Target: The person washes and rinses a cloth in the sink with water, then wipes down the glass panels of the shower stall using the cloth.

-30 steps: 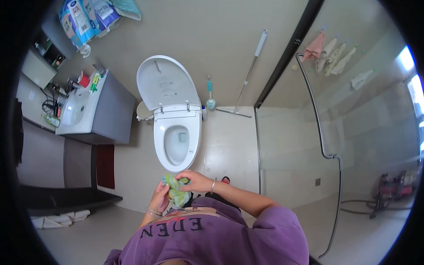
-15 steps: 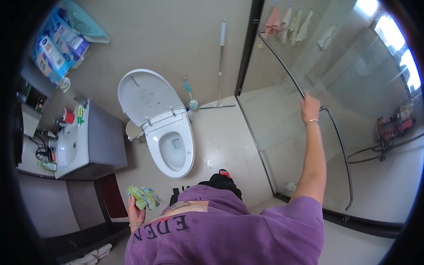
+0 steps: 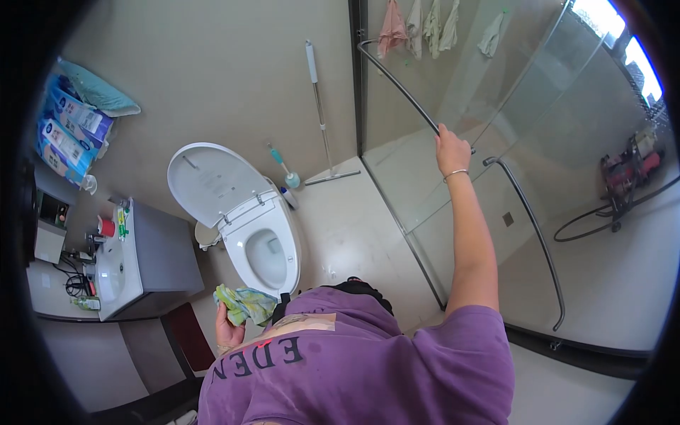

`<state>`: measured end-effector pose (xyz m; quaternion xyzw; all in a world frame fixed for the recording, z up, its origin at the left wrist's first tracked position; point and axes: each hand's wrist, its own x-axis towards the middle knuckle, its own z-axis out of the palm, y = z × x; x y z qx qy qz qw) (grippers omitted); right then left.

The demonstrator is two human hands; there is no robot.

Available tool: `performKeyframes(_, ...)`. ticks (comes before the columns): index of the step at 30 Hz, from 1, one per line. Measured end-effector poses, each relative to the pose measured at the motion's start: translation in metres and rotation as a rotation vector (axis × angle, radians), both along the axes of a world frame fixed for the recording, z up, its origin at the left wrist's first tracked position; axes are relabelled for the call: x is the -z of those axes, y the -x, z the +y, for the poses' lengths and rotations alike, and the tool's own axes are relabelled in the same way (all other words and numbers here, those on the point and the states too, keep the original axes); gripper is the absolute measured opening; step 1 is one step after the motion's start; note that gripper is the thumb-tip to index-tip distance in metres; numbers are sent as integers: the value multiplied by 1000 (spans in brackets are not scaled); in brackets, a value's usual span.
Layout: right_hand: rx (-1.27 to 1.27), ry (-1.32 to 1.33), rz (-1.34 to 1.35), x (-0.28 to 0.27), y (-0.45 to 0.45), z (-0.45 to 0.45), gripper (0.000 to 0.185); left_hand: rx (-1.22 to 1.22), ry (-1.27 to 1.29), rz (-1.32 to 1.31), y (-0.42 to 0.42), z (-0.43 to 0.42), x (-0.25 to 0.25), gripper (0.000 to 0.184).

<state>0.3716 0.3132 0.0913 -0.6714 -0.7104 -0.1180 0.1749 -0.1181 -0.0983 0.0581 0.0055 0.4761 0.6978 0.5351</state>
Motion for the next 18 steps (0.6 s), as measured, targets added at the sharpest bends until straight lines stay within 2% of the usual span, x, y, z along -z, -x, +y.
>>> performKeyframes(18, -45, -69, -23, 6, 6, 23, 32, -69, 20, -9, -12, -1, -2, 31)
